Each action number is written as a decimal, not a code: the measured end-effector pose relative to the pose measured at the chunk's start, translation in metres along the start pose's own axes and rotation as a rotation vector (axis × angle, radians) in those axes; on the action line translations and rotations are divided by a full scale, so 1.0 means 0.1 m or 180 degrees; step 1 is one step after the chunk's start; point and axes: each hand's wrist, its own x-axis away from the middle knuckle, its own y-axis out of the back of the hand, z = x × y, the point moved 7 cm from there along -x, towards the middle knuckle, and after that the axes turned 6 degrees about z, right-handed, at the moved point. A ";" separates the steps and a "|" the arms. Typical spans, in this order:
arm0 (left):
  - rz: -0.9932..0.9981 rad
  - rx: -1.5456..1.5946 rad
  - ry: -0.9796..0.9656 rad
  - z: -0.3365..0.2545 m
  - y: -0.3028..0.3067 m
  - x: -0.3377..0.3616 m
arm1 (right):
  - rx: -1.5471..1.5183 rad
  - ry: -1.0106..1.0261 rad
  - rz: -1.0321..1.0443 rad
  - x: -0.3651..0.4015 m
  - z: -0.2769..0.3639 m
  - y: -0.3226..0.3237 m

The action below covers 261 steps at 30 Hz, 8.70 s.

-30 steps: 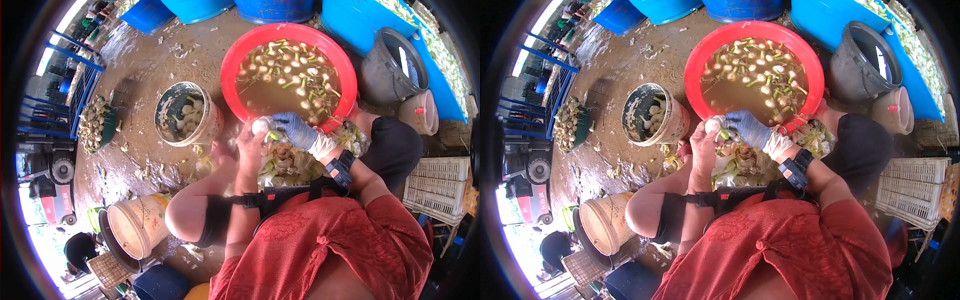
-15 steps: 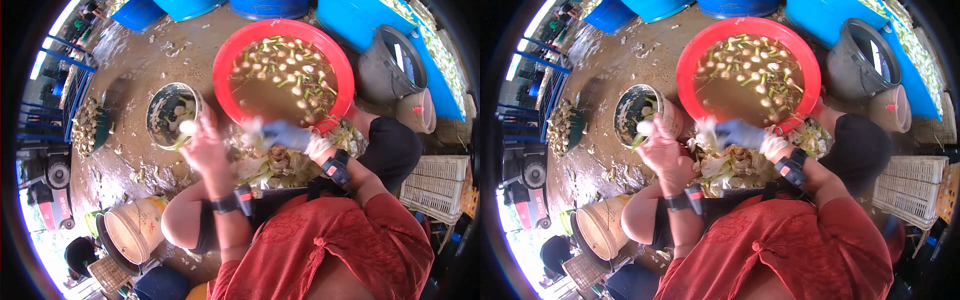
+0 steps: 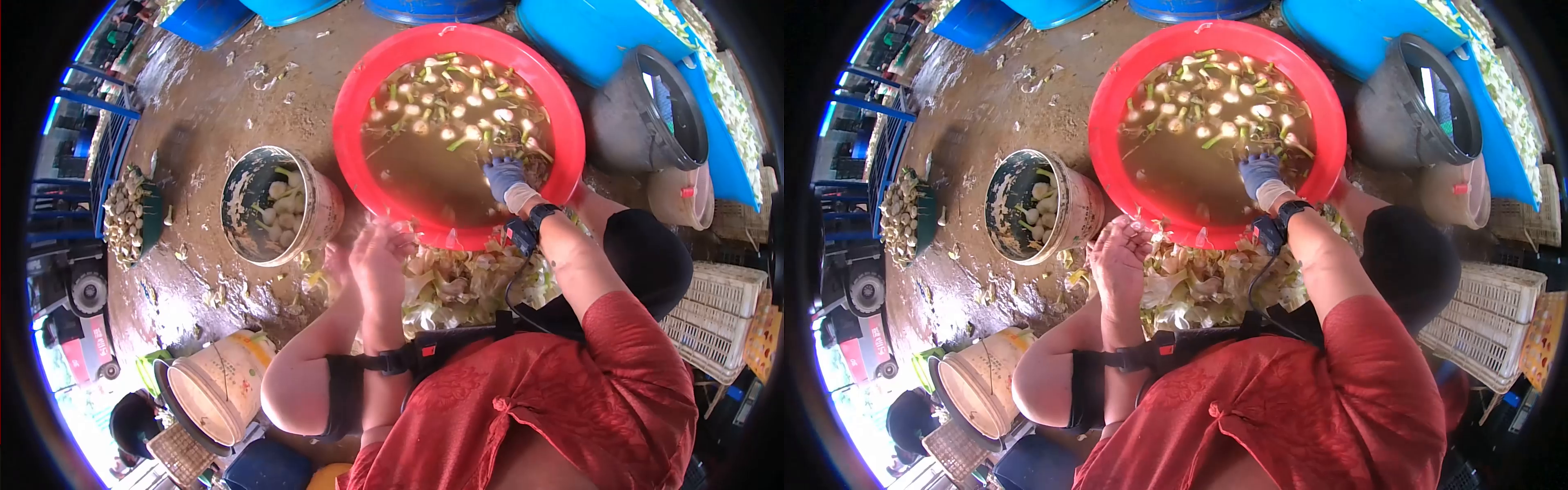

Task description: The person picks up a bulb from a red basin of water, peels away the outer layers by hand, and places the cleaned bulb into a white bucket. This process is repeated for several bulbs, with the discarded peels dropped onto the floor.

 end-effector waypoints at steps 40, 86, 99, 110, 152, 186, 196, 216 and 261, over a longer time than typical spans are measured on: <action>0.0541 0.0293 -0.0874 -0.11 -0.07 0.29 | -0.5580 0.0836 0.0228 0.94 1.08 2.22; 0.1087 -0.2369 -0.1077 -0.25 -0.29 0.44 | -0.3851 0.1756 0.1001 1.20 1.10 1.98; 0.1401 0.0549 0.0280 0.12 -0.22 0.33 | -0.6499 0.2037 0.0890 1.31 0.90 2.26; 0.0532 0.2149 -0.0867 -0.63 0.29 0.08 | -0.3345 0.2563 0.0365 1.23 1.38 1.41; 0.0524 -0.1781 -0.0923 -0.07 -0.14 0.22 | -0.3638 0.1749 -0.1205 1.03 1.09 2.26; 0.0503 -0.0760 -0.0367 -0.05 -0.20 0.36 | -0.4066 0.0810 -0.0892 0.98 0.88 2.13; 0.0243 -0.2215 -0.0914 -0.01 -0.12 0.30 | -0.2841 0.0825 -0.1075 1.17 1.09 2.24; 0.1411 0.0431 0.0084 -0.13 -0.08 0.32 | -0.6640 0.1152 0.0467 1.06 0.98 1.89; 0.0291 0.2164 -0.0744 -0.58 0.17 0.17 | -0.4315 0.2261 0.1404 0.87 1.37 1.08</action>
